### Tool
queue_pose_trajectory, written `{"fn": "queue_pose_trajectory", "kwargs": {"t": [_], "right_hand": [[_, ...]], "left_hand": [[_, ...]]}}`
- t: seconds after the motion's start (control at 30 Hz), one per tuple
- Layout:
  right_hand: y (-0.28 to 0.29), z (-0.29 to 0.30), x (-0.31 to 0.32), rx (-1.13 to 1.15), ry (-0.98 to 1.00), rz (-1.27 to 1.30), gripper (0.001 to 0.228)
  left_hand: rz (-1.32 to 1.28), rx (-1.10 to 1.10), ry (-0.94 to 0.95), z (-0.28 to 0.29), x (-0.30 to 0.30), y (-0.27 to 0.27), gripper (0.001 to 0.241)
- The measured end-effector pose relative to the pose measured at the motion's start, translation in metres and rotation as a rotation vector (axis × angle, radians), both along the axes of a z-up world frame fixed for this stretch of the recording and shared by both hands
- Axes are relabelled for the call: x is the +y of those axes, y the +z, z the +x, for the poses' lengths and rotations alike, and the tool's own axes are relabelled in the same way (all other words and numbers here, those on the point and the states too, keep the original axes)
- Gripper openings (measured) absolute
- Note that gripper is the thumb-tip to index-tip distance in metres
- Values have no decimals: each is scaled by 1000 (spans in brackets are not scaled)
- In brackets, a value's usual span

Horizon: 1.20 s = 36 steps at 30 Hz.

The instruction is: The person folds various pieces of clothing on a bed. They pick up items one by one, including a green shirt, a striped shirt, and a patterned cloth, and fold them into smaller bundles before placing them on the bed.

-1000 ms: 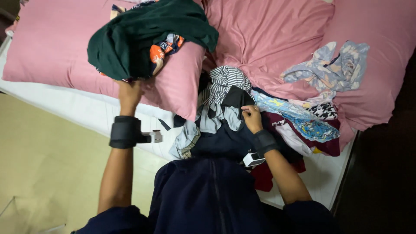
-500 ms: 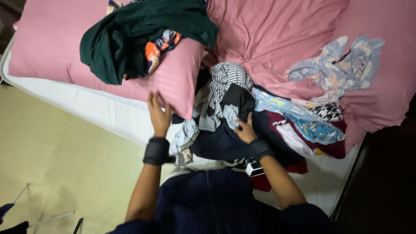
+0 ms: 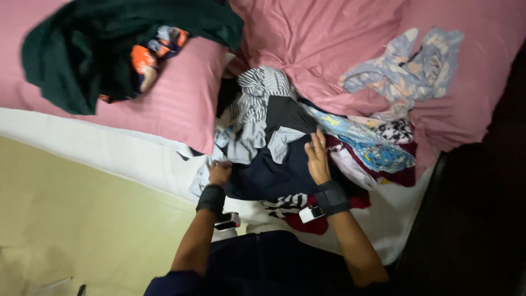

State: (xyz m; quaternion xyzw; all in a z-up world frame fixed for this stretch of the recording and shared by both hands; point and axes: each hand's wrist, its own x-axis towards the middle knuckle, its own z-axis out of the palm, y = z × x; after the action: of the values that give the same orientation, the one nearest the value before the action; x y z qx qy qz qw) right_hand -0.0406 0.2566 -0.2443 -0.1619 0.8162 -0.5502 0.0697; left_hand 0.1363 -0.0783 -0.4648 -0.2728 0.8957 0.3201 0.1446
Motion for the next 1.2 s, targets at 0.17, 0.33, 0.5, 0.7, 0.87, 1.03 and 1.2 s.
{"fn": "queue_pose_trajectory", "kwargs": {"t": [0.17,0.33,0.5,0.7,0.87,1.03,1.2], "right_hand": [[48,-8,26,32,-70,55,49],[75,-4,23,57,-88,10,45],[59,12,13,166,-36,-5,34],[35,44,-28,-116,206,2,27],[63,49,-67,-73,263,-203,58],[30,36,-83,69,118,-96,46],[-19,16,-77,-150,59,-512,29]], "left_hand": [[1,-268,166,-17,20,7,49],[-52,-50,274,-18,17,8,34],[343,541,205,-52,19,54,37],[731,629,42,-108,71,186,32],[837,640,-169,-123,104,297,21],[897,648,-407,-121,118,406,23],[1284,634,-448,-115,109,514,30]]}}
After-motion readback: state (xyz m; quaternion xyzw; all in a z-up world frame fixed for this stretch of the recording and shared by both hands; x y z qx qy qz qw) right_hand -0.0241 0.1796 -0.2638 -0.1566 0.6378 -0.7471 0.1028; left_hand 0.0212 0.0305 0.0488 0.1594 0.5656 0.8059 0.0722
